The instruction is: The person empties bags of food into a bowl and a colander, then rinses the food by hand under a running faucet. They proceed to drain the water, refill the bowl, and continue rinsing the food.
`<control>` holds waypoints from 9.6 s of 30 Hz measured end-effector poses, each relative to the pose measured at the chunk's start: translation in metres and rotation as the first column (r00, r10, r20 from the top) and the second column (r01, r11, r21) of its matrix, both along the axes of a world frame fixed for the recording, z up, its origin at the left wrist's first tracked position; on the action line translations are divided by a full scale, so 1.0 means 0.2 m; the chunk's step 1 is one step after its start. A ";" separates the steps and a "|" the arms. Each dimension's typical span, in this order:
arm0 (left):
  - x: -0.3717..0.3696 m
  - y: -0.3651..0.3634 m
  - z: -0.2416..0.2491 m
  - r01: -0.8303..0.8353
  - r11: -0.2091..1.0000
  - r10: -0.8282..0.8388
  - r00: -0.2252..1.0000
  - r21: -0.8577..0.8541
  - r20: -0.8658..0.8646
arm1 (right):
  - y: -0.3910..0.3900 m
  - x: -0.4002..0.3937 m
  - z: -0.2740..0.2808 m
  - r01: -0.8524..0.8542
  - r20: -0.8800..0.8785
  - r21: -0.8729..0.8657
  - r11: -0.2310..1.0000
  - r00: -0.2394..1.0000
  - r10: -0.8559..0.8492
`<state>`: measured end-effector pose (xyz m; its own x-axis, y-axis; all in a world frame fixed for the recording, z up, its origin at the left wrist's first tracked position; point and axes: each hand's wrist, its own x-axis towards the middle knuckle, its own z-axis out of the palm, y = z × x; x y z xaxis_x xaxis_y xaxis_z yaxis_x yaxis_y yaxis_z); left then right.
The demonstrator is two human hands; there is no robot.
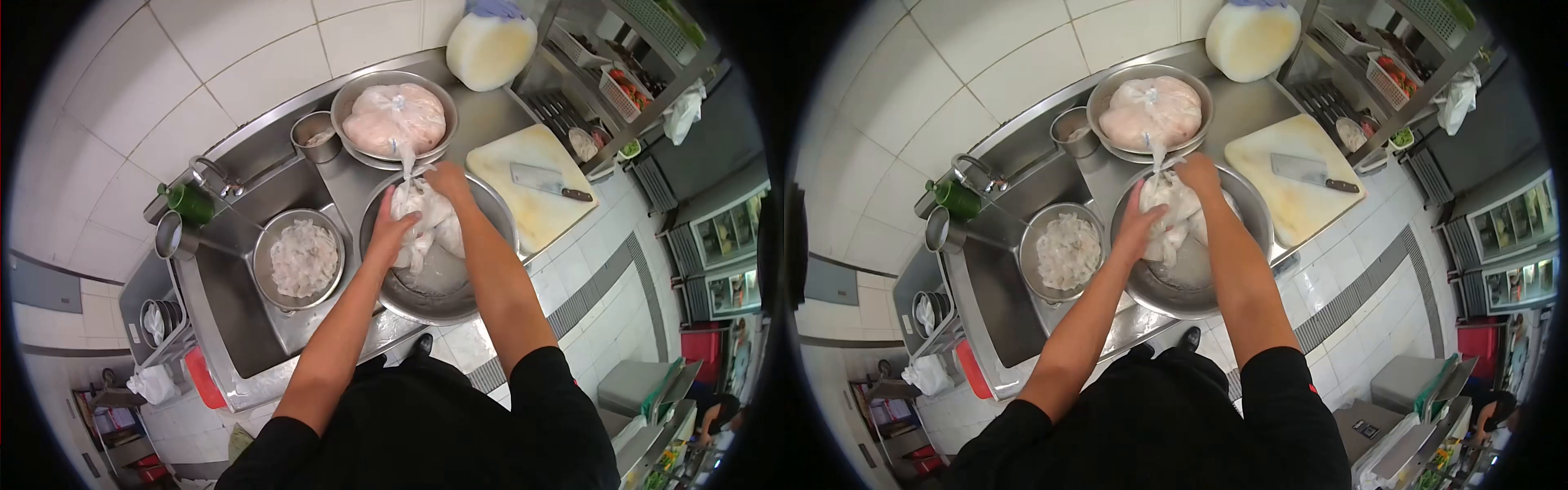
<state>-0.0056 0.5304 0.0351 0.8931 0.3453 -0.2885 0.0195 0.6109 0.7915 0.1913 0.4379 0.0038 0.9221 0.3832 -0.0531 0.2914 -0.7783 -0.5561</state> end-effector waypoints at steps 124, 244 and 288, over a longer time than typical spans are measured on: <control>0.03 0.15 -0.24 0.332 0.775 -0.039 0.875 0.538 -0.483 | -0.29 -0.50 0.06 -0.286 0.121 0.113 0.951 0.954 0.273; -0.31 0.46 0.16 -0.402 0.653 0.253 0.914 0.642 0.316 | 0.28 -0.83 0.56 0.368 -0.406 0.913 0.177 0.868 0.287; 0.08 -0.11 -0.21 0.246 0.199 -0.376 0.913 0.949 -0.158 | -0.67 -0.62 -0.14 -0.048 -0.171 0.138 0.989 0.983 0.071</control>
<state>0.0102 0.5092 -0.0079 0.9942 -0.0064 0.1075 -0.0896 -0.6016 0.7937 0.0675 0.3034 -0.0238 0.8783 0.4517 -0.1568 0.2239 -0.6782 -0.6999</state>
